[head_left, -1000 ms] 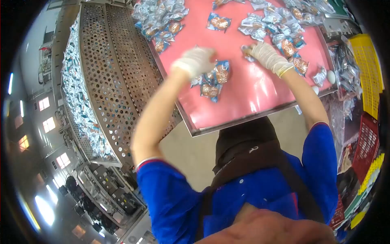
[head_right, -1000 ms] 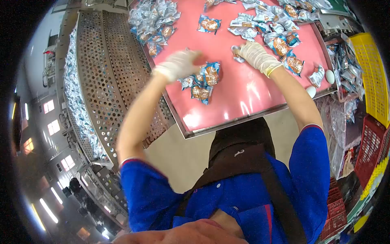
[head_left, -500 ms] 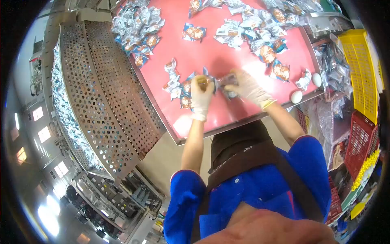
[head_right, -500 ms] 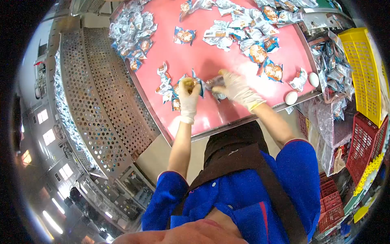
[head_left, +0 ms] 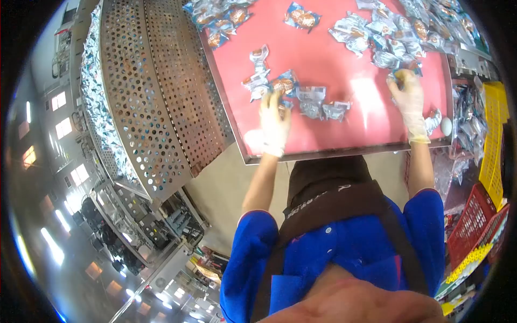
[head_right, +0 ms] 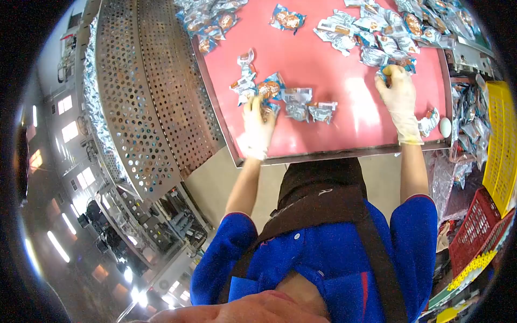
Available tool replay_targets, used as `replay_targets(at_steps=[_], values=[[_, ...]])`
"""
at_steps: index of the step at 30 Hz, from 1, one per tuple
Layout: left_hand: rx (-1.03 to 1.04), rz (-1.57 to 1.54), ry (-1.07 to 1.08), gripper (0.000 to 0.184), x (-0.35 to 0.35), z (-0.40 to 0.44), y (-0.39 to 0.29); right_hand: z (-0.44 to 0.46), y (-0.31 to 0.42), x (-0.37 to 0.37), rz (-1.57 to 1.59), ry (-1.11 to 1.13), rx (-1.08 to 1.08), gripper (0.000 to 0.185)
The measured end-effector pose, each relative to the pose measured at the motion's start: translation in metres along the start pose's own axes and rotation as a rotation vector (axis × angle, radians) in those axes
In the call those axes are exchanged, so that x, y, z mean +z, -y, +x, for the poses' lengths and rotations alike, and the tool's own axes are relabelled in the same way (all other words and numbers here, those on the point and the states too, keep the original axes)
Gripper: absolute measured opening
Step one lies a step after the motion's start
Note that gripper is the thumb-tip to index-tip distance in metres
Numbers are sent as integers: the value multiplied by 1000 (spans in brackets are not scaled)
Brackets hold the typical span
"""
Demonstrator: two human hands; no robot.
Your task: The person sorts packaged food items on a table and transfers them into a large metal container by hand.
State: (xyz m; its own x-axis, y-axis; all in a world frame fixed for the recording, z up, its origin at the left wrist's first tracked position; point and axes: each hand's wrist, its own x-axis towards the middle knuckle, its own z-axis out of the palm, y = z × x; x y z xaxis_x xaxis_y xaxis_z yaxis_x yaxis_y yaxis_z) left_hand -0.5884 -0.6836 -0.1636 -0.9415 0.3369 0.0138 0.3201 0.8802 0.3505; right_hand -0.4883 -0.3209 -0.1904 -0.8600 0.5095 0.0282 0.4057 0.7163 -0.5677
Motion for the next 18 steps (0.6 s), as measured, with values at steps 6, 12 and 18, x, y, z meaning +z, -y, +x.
replay_targets(at_steps=[6,12,18], values=[[213,273,313,49,22,77,37,-69,8,11,1424,50,570,20],[-513,-950,173,44,-20,47,11,-102,6,101,1607,121,718,17],[-648,-794,190,43,60,-43,37,-85,30,59,313,151,25,17]])
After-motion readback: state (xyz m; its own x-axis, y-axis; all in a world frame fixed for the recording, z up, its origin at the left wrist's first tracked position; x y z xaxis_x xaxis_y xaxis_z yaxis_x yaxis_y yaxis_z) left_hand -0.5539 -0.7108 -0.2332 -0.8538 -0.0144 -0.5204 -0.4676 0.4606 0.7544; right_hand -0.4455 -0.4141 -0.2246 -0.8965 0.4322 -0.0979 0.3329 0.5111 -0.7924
